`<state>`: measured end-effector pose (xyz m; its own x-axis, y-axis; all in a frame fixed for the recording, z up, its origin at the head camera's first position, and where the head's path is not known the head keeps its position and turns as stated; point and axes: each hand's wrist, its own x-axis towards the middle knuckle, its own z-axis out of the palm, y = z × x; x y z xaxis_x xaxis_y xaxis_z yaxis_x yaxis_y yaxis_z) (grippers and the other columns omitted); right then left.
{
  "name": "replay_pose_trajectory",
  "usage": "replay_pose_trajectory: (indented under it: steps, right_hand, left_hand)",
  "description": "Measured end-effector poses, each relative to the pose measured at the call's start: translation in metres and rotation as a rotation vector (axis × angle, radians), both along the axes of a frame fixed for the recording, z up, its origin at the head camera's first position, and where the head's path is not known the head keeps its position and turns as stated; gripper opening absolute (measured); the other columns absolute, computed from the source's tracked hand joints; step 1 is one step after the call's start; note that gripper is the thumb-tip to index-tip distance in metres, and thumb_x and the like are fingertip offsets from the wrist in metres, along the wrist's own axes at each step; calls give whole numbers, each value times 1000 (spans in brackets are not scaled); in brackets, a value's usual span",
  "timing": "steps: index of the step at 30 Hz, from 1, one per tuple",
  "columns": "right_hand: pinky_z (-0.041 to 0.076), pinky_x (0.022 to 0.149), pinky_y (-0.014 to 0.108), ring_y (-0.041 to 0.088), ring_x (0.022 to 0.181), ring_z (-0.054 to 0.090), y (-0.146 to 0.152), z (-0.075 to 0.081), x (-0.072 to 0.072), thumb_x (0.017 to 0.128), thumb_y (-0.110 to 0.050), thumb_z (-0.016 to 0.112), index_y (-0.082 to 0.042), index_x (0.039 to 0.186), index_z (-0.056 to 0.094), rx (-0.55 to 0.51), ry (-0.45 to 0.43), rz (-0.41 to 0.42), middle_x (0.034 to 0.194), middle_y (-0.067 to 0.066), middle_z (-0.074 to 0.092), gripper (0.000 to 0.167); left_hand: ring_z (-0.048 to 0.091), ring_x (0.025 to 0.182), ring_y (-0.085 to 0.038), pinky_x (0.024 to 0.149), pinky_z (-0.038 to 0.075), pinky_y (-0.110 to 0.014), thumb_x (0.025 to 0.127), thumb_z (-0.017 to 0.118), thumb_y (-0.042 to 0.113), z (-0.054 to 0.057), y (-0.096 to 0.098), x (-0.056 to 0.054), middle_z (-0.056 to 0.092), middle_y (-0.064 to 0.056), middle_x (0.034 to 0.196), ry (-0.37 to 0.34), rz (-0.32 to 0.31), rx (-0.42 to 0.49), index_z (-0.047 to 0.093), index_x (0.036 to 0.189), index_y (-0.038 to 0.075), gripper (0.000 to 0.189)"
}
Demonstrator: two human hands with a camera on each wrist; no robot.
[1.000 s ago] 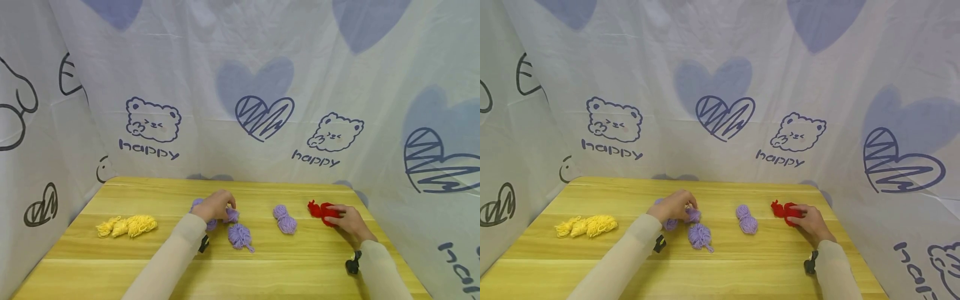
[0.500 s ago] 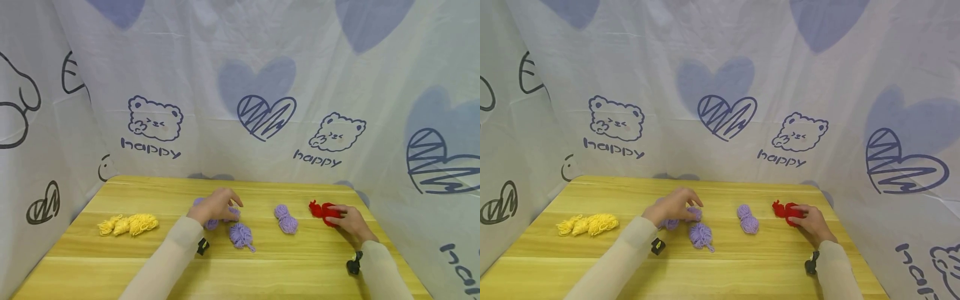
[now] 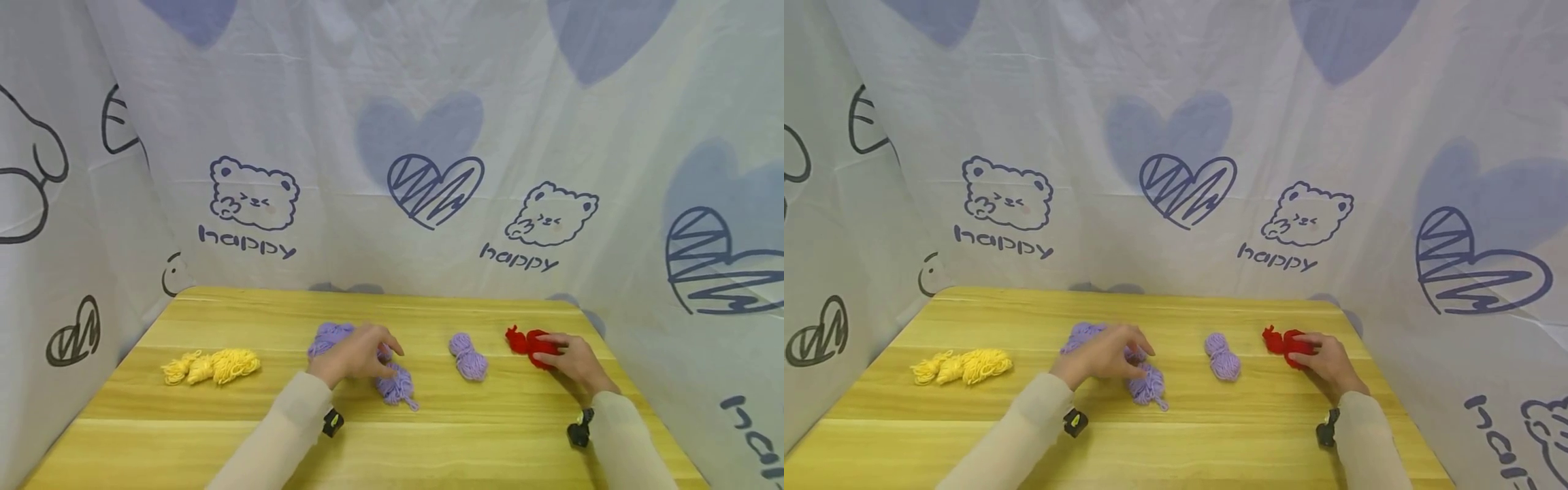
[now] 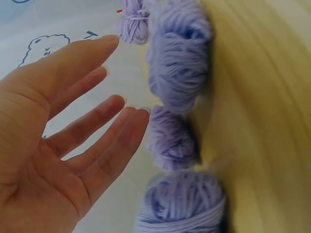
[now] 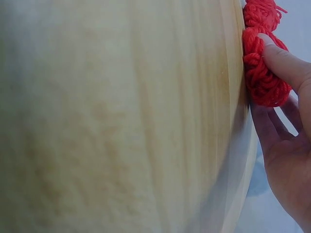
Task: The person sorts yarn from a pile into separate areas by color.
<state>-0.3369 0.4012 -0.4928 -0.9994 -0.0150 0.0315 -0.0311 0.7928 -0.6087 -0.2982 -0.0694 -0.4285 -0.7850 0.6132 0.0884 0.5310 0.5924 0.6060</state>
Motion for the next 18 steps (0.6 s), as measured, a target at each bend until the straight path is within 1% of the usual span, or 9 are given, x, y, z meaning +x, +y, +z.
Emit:
replay_pose_trajectory:
  steps: [3,7,9,11,13,14,15,18]
  right_hand:
    - [55,103,57,51,124,58,0,-1,0,90,-34,80,3,136,63,0,-4,-5,145,35,53,61]
    - [55,103,57,51,125,57,0,0,0,91,-33,79,3,138,62,-3,-13,-9,146,36,52,61]
    - [56,102,56,52,124,57,-1,-1,0,91,-33,79,4,138,62,-5,-18,-10,146,36,51,62]
    - [56,102,56,51,124,57,-1,-2,-1,91,-33,80,3,138,62,-8,-19,-12,146,36,52,62]
    - [57,101,56,52,124,57,-1,-3,-2,90,-34,80,3,137,62,-11,-21,-14,146,36,52,62]
    - [57,101,55,52,124,57,-1,-3,-2,90,-35,80,3,137,62,-11,-21,-13,145,36,51,63]
    - [57,101,55,52,124,57,0,-3,-2,90,-35,80,3,137,62,-14,-21,-13,145,36,51,63]
    - [57,101,55,52,124,57,0,-4,-2,90,-35,80,3,137,62,-20,-22,-11,146,37,51,63]
  left_hand:
    - [70,109,-31,94,61,-42,82,87,13,-6,0,3,73,-11,118,3,4,1,76,114,4,35]
    - [68,113,-32,99,59,-44,80,89,15,-9,0,5,72,-10,118,1,17,0,77,114,5,37]
    - [64,124,-36,106,55,-47,81,89,16,-10,-1,6,72,-10,120,-3,26,-4,77,114,7,37]
    - [58,135,-38,112,50,-49,81,89,18,-11,-1,7,73,-10,123,0,32,-5,77,115,8,38]
    - [55,139,-38,114,49,-50,81,89,18,-12,-1,7,73,-9,125,3,34,-8,77,116,8,39]
    - [55,138,-38,114,49,-49,81,89,19,-13,-1,8,74,-8,125,2,33,-9,77,116,8,39]
    - [59,134,-36,112,51,-48,81,89,19,-14,-1,8,74,-8,124,4,30,-8,77,116,8,39]
    - [67,115,-29,102,57,-42,81,89,19,-17,-1,9,75,-6,119,5,21,-8,77,116,7,39]
